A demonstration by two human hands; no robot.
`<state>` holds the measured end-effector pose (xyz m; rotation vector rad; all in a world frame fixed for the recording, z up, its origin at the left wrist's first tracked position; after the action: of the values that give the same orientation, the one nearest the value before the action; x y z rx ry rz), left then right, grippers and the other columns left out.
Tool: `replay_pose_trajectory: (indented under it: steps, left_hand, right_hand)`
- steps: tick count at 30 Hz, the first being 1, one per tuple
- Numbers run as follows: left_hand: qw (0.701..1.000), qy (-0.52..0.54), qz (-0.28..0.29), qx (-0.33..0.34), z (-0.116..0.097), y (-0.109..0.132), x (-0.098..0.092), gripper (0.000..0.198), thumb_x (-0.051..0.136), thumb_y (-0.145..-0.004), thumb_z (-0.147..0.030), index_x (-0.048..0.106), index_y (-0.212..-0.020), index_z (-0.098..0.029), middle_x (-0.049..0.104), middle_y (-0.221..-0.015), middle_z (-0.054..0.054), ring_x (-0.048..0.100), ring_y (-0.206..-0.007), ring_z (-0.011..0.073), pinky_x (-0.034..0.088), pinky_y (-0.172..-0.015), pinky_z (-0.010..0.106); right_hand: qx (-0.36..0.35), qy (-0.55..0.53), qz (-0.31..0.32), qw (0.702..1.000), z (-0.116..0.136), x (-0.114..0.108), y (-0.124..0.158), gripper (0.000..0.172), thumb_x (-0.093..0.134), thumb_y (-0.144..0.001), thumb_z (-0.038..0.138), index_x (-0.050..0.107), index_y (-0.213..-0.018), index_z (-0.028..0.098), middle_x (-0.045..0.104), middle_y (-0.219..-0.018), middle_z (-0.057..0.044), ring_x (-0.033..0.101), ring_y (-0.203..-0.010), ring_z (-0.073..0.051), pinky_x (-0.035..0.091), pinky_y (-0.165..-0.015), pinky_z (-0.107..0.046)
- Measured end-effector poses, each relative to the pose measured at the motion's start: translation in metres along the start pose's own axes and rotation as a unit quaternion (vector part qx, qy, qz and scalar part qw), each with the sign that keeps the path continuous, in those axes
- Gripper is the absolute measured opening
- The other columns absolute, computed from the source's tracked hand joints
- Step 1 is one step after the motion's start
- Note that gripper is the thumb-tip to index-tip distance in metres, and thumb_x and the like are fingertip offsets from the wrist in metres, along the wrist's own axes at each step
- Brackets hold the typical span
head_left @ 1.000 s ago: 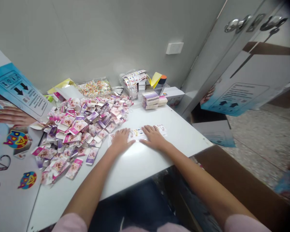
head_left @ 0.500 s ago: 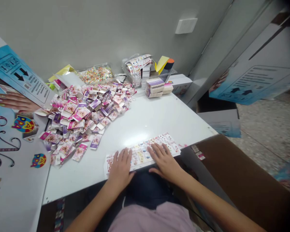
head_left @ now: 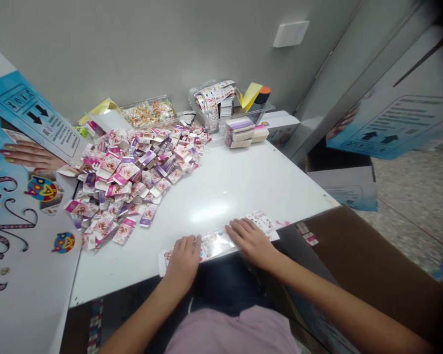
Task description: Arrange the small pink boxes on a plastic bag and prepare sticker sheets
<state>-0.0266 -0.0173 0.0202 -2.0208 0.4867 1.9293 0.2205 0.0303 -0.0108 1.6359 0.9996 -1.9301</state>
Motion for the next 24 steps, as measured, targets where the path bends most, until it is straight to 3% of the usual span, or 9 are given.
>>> replay_pose_trajectory:
  steps: [2,5,9,12,16,19,21,24]
  left_hand:
    - [1.000,0.006,0.009,0.009,0.000,0.010,-0.004,0.053,0.043,-0.083,0.000,0.052,-0.134,-0.010,0.063,-0.121,0.017,0.058,-0.104,0.0300,0.048,-0.089,0.043]
    - [0.997,0.049,0.043,0.026,0.007,0.011,-0.022,0.049,0.043,-0.084,-0.001,0.054,-0.131,-0.013,0.066,-0.118,0.014,0.060,-0.104,0.0272,0.049,-0.089,0.039]
    - [0.989,0.087,0.104,0.060,0.026,-0.016,-0.054,0.023,0.048,-0.091,-0.015,0.066,-0.104,-0.021,0.071,-0.093,0.006,0.065,-0.085,0.0222,0.049,-0.079,0.033]
    - [0.990,0.077,0.093,0.068,0.038,-0.038,-0.066,0.014,0.053,-0.091,-0.021,0.067,-0.088,-0.019,0.070,-0.092,0.008,0.064,-0.094,0.0254,0.047,-0.086,0.037]
    - [0.994,0.055,0.078,0.050,0.042,-0.041,-0.063,0.013,0.056,-0.089,-0.023,0.065,-0.097,-0.019,0.069,-0.095,0.010,0.062,-0.097,0.0275,0.046,-0.087,0.039]
    - [0.997,0.039,0.064,0.012,0.042,-0.030,-0.056,0.024,0.059,-0.087,-0.025,0.060,-0.109,-0.017,0.068,-0.101,0.013,0.062,-0.099,0.0309,0.045,-0.087,0.043]
    - [0.998,0.036,0.057,-0.012,0.042,-0.025,-0.051,0.021,0.059,-0.087,-0.024,0.060,-0.107,-0.016,0.067,-0.099,0.014,0.062,-0.097,0.0310,0.045,-0.085,0.042]
    - [0.997,0.050,0.048,-0.024,0.043,-0.026,-0.043,0.009,0.057,-0.089,-0.022,0.061,-0.096,-0.019,0.069,-0.093,0.010,0.065,-0.089,0.0270,0.046,-0.080,0.038]
  right_hand:
    - [-0.020,0.017,-0.017,1.000,0.008,-0.005,0.010,0.039,0.042,-0.093,0.009,0.058,-0.128,0.008,0.063,-0.120,-0.021,0.054,-0.115,-0.032,0.041,-0.099,-0.049]
    - [-0.050,0.013,0.028,0.998,0.010,-0.022,0.009,0.033,0.042,-0.094,0.009,0.061,-0.122,0.010,0.067,-0.109,-0.018,0.061,-0.099,-0.028,0.046,-0.086,-0.041]
    - [-0.033,-0.016,0.131,0.991,-0.003,-0.051,-0.024,0.017,0.048,-0.094,0.012,0.065,-0.097,0.014,0.068,-0.084,-0.009,0.060,-0.073,-0.020,0.042,-0.069,-0.033]
    - [-0.030,0.001,0.144,0.989,-0.012,-0.063,-0.052,0.016,0.053,-0.096,0.022,0.064,-0.088,0.014,0.067,-0.081,-0.009,0.059,-0.081,-0.022,0.040,-0.075,-0.033]
    - [-0.038,0.010,0.152,0.988,-0.018,-0.064,-0.061,0.019,0.059,-0.093,0.032,0.063,-0.089,0.014,0.066,-0.085,-0.010,0.058,-0.088,-0.025,0.039,-0.079,-0.034]
    - [-0.029,0.009,0.142,0.989,-0.014,-0.059,-0.055,0.033,0.060,-0.091,0.041,0.061,-0.107,0.013,0.066,-0.094,-0.012,0.059,-0.087,-0.025,0.040,-0.080,-0.035]
    - [-0.014,0.005,0.134,0.991,-0.007,-0.055,-0.055,0.042,0.059,-0.092,0.045,0.057,-0.116,0.011,0.065,-0.101,-0.014,0.059,-0.091,-0.027,0.041,-0.081,-0.036]
    - [0.008,-0.019,0.158,0.987,0.006,-0.050,-0.065,0.028,0.057,-0.094,0.037,0.060,-0.107,0.012,0.065,-0.100,-0.014,0.060,-0.094,-0.027,0.041,-0.082,-0.036]
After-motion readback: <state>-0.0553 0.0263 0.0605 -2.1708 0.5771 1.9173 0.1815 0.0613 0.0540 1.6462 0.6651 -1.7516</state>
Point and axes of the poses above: each hand's wrist, its own y-axis away from the middle knuckle, its own x-axis out of the palm, z = x × y, the point moved 1 cm from there along -y, towards the middle knuckle
